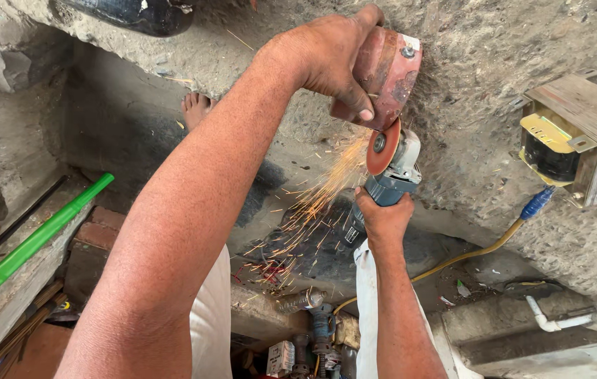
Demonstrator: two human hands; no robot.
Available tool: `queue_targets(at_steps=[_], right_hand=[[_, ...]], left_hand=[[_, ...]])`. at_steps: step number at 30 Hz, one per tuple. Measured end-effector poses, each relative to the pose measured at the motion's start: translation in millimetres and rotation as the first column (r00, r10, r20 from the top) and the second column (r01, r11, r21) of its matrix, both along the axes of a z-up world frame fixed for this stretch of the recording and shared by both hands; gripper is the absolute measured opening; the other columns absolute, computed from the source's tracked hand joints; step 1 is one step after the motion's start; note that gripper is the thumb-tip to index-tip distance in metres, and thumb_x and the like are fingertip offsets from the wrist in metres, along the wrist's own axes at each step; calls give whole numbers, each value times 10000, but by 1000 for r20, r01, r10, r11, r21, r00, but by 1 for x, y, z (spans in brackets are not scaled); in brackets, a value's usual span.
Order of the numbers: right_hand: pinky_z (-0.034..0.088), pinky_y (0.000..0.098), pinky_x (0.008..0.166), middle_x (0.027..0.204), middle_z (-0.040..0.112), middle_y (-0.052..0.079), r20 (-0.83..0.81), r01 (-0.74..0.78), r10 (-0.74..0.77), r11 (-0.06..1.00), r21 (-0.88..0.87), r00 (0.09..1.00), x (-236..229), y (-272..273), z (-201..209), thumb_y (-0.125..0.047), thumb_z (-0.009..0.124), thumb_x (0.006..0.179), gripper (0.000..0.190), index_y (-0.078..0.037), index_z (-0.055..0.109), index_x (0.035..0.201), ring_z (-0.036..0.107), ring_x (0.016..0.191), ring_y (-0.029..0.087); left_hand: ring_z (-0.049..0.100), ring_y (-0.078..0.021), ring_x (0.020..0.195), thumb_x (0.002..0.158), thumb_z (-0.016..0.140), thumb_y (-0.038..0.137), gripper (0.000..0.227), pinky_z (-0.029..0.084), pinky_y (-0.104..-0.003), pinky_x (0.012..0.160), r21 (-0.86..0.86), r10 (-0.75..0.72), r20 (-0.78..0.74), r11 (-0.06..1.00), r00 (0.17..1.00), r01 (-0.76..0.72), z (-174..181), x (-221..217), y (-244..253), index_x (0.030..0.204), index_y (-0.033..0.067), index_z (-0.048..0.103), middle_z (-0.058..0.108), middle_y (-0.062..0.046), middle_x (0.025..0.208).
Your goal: The person uses an angle grinder to cut a cylindrical metal component, likely a motor stator, into two halves. They then separate the pieces and inspect the internal copper windings.
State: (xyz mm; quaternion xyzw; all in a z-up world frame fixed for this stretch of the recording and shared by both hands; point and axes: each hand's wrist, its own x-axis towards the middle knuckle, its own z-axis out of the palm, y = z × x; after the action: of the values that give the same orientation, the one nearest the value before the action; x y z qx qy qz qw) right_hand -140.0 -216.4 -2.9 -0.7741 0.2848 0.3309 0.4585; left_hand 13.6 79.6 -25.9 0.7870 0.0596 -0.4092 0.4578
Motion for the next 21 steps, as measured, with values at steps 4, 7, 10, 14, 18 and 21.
queue_targets(at_steps=[4,7,10,14,18,21], right_hand=[[554,280,692,897,714,34,-3,-3,3,1000,25,1000,-2,1,0,-28,855,741,293,8,678,972,662,751,100],[558,279,695,905,714,34,-31,6,-6,1000,3,999,-2,1,0,-30,854,736,317,0,668,991,671,755,101],[556,277,690,914,707,30,-35,24,-24,1000,2,999,-2,1,1,-32,851,741,339,-2,652,1013,665,753,98],[542,268,699,920,697,28,21,-37,37,999,-9,999,0,4,2,-28,851,736,369,-1,637,1035,644,765,87],[547,272,672,899,697,31,-40,44,-43,999,21,998,1,4,3,-50,851,739,359,-8,622,1011,651,743,94],[554,278,660,886,695,37,-48,5,-5,1000,-4,999,1,1,1,-53,845,743,351,-6,621,1009,655,729,100]], left_hand=[[702,-306,1115,423,1052,387,1301,560,-405,931,16,3,-60,1000,998,-2,2,0,0,1477,78,356,740,-163,1113],[698,-304,1119,421,1057,390,1323,557,-404,936,24,9,-62,1000,998,-8,4,0,-2,1493,96,340,732,-161,1133],[691,-307,1121,427,1057,391,1334,556,-417,933,48,17,-87,999,996,-12,5,1,-4,1508,119,324,723,-157,1145],[683,-303,1136,424,1059,380,1325,556,-430,934,63,40,-95,997,995,-34,8,0,-5,1506,140,333,714,-148,1168],[693,-290,1145,434,1054,366,1309,561,-423,946,53,57,-128,997,990,-50,11,0,-4,1508,139,342,724,-140,1176],[697,-295,1140,427,1055,355,1330,562,-424,942,50,47,-115,998,992,-41,12,1,-5,1517,127,327,730,-144,1165]])
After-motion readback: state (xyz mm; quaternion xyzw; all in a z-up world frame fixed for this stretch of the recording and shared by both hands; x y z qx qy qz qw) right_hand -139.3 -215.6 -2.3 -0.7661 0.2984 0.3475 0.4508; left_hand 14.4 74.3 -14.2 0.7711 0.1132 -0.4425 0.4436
